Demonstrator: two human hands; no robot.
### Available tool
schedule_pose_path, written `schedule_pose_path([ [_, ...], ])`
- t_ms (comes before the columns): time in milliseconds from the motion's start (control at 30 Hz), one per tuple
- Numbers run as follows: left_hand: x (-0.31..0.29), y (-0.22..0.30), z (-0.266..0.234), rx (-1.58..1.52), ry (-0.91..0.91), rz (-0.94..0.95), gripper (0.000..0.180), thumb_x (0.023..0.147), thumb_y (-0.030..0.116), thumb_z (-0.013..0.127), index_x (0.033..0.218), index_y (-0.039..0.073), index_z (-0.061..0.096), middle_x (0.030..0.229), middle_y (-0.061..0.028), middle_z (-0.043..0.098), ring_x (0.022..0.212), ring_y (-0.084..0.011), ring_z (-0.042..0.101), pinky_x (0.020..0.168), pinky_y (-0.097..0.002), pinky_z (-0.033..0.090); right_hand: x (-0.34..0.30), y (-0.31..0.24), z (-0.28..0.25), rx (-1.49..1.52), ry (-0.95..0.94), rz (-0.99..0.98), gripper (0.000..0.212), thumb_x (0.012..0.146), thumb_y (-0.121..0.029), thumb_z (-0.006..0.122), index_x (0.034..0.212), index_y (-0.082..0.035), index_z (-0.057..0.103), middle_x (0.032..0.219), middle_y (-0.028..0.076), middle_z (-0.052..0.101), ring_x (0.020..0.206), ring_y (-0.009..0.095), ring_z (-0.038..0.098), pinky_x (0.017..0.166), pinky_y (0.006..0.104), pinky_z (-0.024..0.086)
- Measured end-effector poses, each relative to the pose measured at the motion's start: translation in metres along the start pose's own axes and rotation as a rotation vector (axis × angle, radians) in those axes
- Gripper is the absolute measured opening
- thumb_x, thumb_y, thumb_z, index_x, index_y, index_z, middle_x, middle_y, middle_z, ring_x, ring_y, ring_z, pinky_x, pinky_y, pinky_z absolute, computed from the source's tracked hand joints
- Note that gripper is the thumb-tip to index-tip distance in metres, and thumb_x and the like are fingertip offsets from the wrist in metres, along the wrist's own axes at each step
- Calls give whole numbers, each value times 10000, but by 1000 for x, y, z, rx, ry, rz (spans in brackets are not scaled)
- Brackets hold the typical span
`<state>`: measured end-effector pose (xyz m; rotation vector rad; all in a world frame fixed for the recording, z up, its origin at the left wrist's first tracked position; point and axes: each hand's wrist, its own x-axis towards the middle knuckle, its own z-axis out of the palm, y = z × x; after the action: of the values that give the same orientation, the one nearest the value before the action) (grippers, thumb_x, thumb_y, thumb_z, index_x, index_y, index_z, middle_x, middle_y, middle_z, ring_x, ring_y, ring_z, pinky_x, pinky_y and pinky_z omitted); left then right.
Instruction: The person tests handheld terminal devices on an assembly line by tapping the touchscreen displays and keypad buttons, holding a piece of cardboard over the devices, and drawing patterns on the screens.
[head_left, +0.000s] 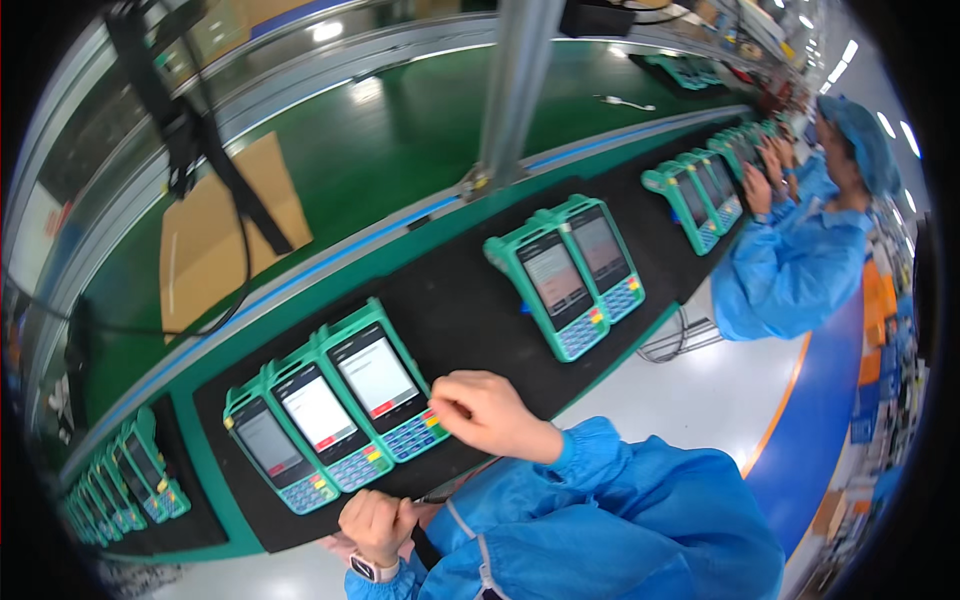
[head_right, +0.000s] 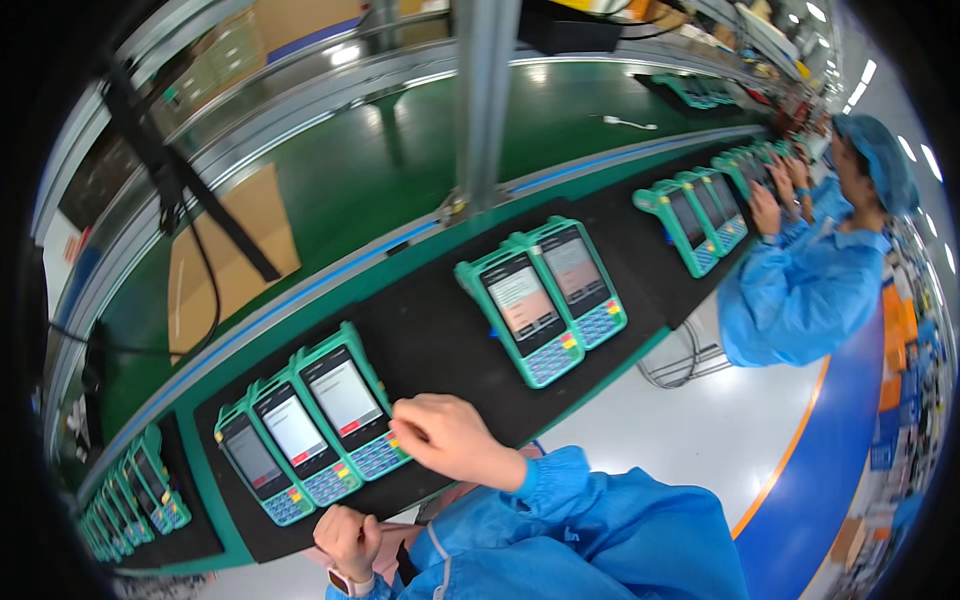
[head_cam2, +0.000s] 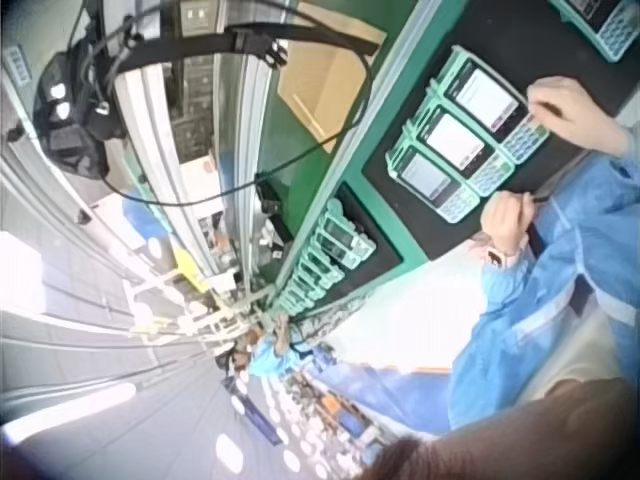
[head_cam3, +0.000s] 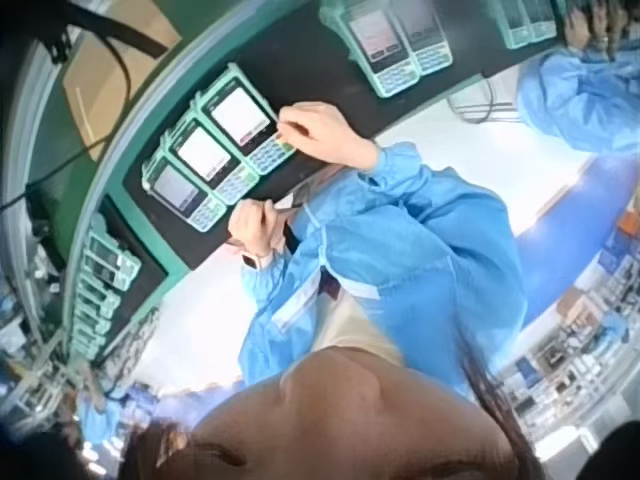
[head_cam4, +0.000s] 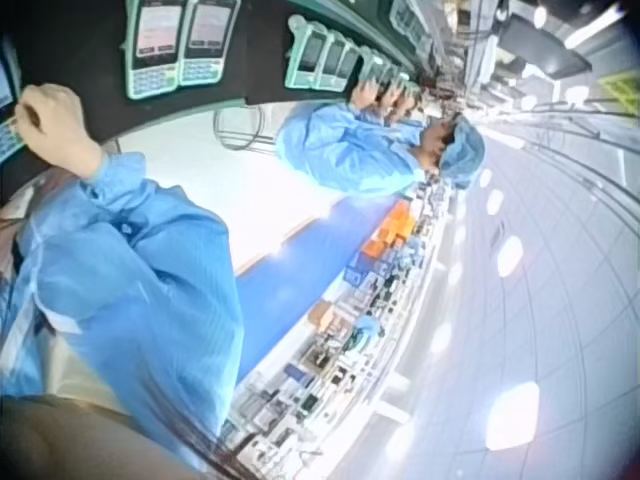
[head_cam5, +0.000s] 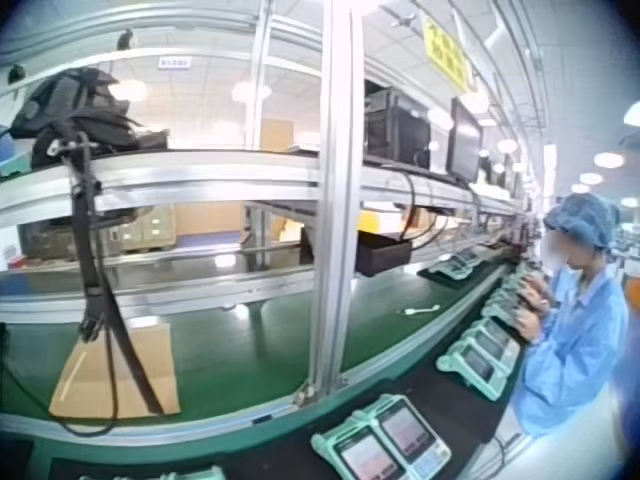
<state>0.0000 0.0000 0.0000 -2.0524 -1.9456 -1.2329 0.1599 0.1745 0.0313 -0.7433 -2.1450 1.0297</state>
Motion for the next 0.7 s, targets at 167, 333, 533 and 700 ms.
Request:
schedule_pose_path([
  [167, -3, 7, 8, 57, -5, -19, 258, 756, 92, 673, 606, 64, 464, 535, -62, 433, 456, -249, 444, 433, -354, 326, -2, 2, -8, 29, 47, -72, 163, 882, -118, 582, 762, -40, 505, 631, 87, 478, 603, 277, 520, 561, 397, 401],
  [333, 14, 21, -4, 86, -29, 44, 216, 847, 31, 635, 677, 25, 501, 609, -132, 425, 534, -306, 455, 489, -393, 371, -4, 1, -5, 19, 41, -31, 176, 885, -200, 569, 791, -57, 530, 691, 122, 559, 694, 330, 585, 617, 446, 447],
  [533, 13, 29, -4, 116, -15, 27, 340, 923, 78, 587, 622, 17, 440, 577, -146, 353, 500, -316, 420, 470, -400, 351, -8, 7, 4, 125, 53, -78, 226, 897, -187, 556, 745, -38, 479, 662, 143, 508, 673, 338, 555, 612, 448, 423],
  [700, 16, 30, 0, 124, 2, 64, 359, 929, 96, 582, 615, 24, 425, 575, -148, 332, 494, -321, 410, 465, -402, 342, -8, 7, 2, 159, 58, -58, 279, 927, -198, 534, 716, -44, 435, 639, 126, 476, 646, 324, 522, 620, 437, 407],
])
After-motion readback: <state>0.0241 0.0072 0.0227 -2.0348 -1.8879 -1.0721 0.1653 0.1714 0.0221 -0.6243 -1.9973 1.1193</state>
